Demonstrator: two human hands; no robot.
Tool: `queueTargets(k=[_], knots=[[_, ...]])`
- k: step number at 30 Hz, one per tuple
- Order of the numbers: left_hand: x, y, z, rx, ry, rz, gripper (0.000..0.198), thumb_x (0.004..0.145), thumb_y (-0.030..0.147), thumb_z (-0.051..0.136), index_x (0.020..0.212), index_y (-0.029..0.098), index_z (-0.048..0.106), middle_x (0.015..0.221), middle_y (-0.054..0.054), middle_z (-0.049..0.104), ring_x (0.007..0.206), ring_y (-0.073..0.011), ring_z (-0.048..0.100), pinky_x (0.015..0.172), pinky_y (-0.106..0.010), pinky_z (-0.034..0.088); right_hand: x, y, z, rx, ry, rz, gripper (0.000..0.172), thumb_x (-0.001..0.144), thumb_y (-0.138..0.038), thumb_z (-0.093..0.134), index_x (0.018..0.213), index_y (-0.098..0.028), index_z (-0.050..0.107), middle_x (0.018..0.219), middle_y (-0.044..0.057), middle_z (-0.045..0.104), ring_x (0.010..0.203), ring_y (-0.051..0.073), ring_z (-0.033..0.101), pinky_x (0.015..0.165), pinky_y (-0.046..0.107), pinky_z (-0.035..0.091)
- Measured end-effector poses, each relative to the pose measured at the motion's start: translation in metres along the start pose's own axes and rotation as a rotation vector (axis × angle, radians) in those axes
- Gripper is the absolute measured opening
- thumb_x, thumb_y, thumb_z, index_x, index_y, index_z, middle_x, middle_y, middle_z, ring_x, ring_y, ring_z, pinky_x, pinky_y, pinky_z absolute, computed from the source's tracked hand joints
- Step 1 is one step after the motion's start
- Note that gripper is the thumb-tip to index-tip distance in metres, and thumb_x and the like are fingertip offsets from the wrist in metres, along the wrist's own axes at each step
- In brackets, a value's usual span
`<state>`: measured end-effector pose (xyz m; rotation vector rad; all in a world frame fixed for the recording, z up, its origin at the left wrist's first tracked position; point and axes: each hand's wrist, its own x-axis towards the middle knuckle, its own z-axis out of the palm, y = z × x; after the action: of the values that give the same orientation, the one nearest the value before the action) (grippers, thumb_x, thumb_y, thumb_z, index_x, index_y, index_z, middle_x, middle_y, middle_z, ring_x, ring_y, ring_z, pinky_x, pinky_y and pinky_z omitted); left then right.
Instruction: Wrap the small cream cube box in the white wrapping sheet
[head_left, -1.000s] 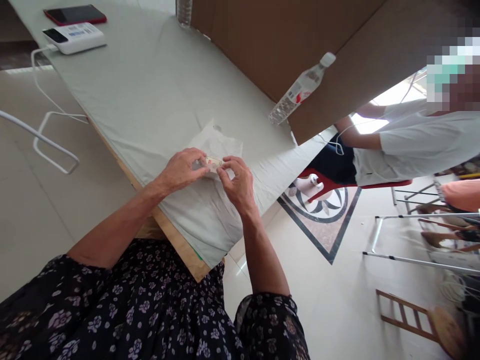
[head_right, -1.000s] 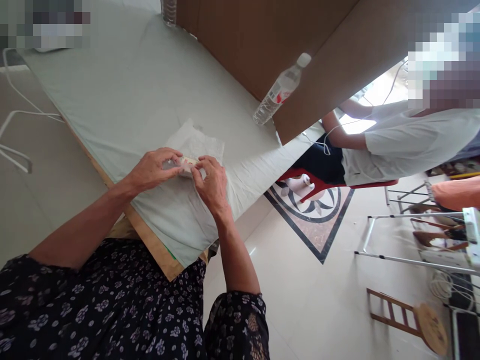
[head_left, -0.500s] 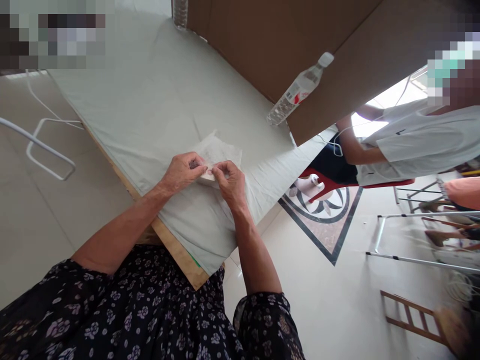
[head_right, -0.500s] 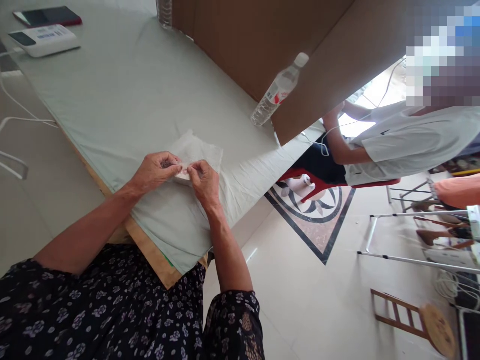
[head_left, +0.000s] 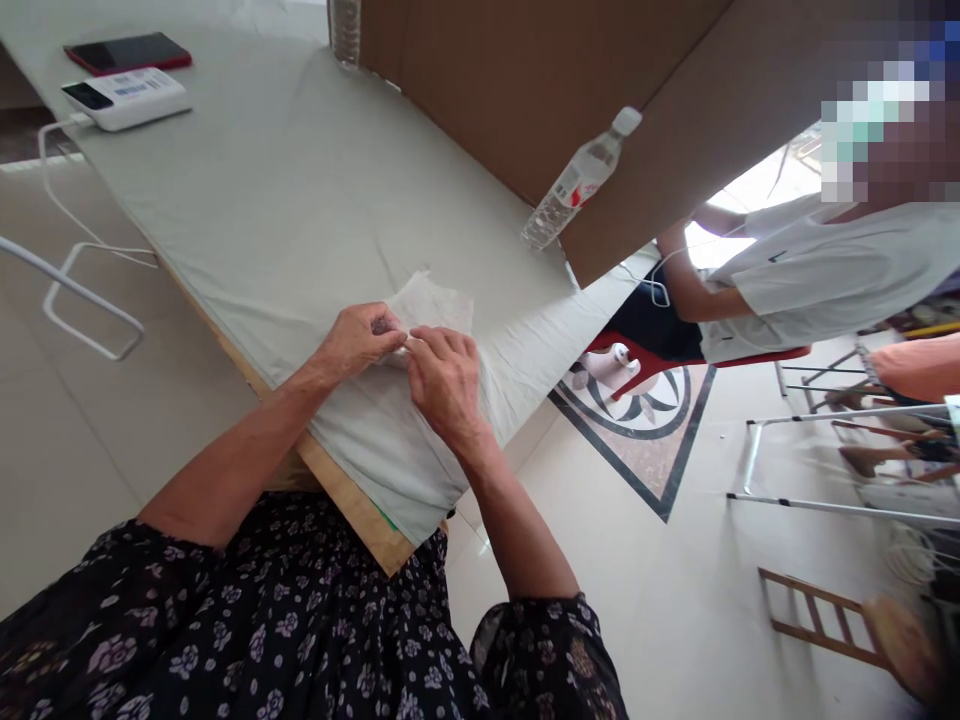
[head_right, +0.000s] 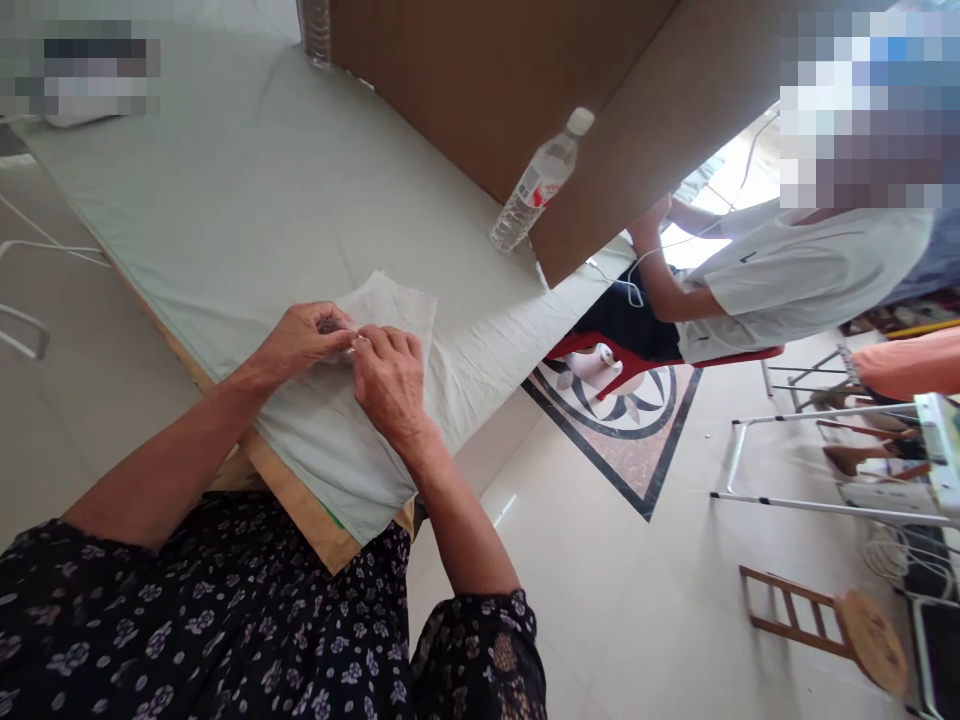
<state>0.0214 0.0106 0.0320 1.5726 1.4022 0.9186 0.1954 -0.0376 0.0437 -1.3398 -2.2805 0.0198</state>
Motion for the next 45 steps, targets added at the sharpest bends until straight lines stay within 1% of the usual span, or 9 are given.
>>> queueTargets(k=[10, 16, 19, 21, 24, 28, 36, 41, 45], knots=[[-0.007, -0.014, -0.032, 0.222, 0.057, -0.075, 0.039, 0.077, 0.032, 0.06, 0.112, 0.016, 0.068, 0.07, 0.003, 0.058, 0.064, -0.016, 0.053, 0.066, -0.03, 0.046, 0.01, 0.002, 0.007, -0.22, -0.178, -0.074, 0.03, 0.108, -0.029, 0.047, 0.134, -0.027, 0.061, 0.122, 0.01, 0.069, 0.108, 0.026, 0.056, 0.09, 0.04, 0.036], [-0.015, -0.008, -0.026, 0.559, 0.216, -0.172, 0.057, 0.083, 0.037, 0.062, 0.135, 0.014, 0.06, 0.127, -0.015, 0.068, 0.102, -0.0264, 0.068, 0.097, -0.039, 0.052, 0.021, -0.001, 0.005, -0.308, -0.264, -0.12, 0.026, 0.107, -0.033, 0.048, 0.127, -0.027, 0.063, 0.12, 0.011, 0.065, 0.104, 0.027, 0.051, 0.086, 0.041, 0.032], [-0.013, -0.003, -0.03, 0.591, 0.164, -0.262, 0.071, 0.082, 0.047, 0.066, 0.143, 0.013, 0.053, 0.12, -0.014, 0.072, 0.108, -0.0306, 0.068, 0.096, -0.04, 0.052, 0.024, 0.0, 0.003, -0.309, -0.281, -0.132, 0.023, 0.107, -0.033, 0.05, 0.123, -0.026, 0.064, 0.118, 0.011, 0.065, 0.103, 0.027, 0.05, 0.086, 0.041, 0.032], [-0.008, -0.003, -0.033, 0.609, 0.132, -0.277, 0.066, 0.079, 0.048, 0.067, 0.135, 0.015, 0.059, 0.105, -0.011, 0.075, 0.1, -0.0302, 0.069, 0.087, -0.037, 0.053, 0.025, 0.001, 0.003, -0.3, -0.275, -0.136, 0.02, 0.106, -0.033, 0.052, 0.119, -0.026, 0.065, 0.116, 0.011, 0.066, 0.102, 0.027, 0.051, 0.085, 0.041, 0.032], [-0.001, -0.006, -0.033, 0.628, 0.085, -0.226, 0.031, 0.076, 0.045, 0.067, 0.092, 0.019, 0.071, 0.075, -0.005, 0.069, 0.075, -0.0242, 0.064, 0.066, -0.031, 0.045, 0.027, 0.002, 0.003, -0.272, -0.256, -0.151, 0.017, 0.104, -0.032, 0.054, 0.114, -0.026, 0.067, 0.113, 0.011, 0.067, 0.101, 0.027, 0.052, 0.084, 0.042, 0.033], [0.0, -0.005, -0.029, 0.472, 0.102, -0.113, 0.023, 0.071, 0.035, 0.064, 0.055, 0.022, 0.053, 0.051, 0.002, 0.051, 0.055, -0.0147, 0.047, 0.052, -0.028, 0.032, 0.031, 0.002, 0.004, -0.237, -0.238, -0.164, 0.014, 0.103, -0.029, 0.056, 0.11, -0.025, 0.067, 0.113, 0.013, 0.068, 0.102, 0.029, 0.054, 0.085, 0.043, 0.036], [-0.002, 0.018, -0.007, -0.119, 0.09, -0.247, 0.015, 0.066, 0.027, 0.066, 0.062, 0.021, 0.053, 0.057, 0.003, 0.052, 0.051, -0.0123, 0.053, 0.044, -0.023, 0.044, 0.033, -0.003, 0.004, -0.189, -0.227, -0.078, 0.016, 0.1, -0.028, 0.056, 0.108, -0.017, 0.065, 0.107, 0.015, 0.072, 0.103, 0.031, 0.059, 0.087, 0.043, 0.038], [-0.005, 0.019, -0.008, -0.215, -0.016, -0.25, 0.01, 0.064, 0.025, 0.061, 0.068, 0.018, 0.065, 0.062, -0.001, 0.065, 0.057, -0.0149, 0.063, 0.053, -0.026, 0.056, 0.026, 0.001, 0.001, -0.12, -0.224, -0.049, 0.017, 0.096, -0.026, 0.059, 0.108, -0.016, 0.067, 0.111, 0.014, 0.073, 0.106, 0.03, 0.06, 0.088, 0.043, 0.039], [-0.009, 0.019, -0.017, -0.142, -0.135, -0.173, 0.029, 0.063, 0.022, 0.055, 0.082, 0.019, 0.077, 0.076, -0.002, 0.075, 0.068, -0.0179, 0.07, 0.068, -0.03, 0.062, 0.021, 0.007, -0.002, 0.033, -0.206, -0.023, 0.019, 0.092, -0.021, 0.062, 0.109, -0.019, 0.068, 0.119, 0.011, 0.075, 0.112, 0.028, 0.063, 0.094, 0.042, 0.041]])
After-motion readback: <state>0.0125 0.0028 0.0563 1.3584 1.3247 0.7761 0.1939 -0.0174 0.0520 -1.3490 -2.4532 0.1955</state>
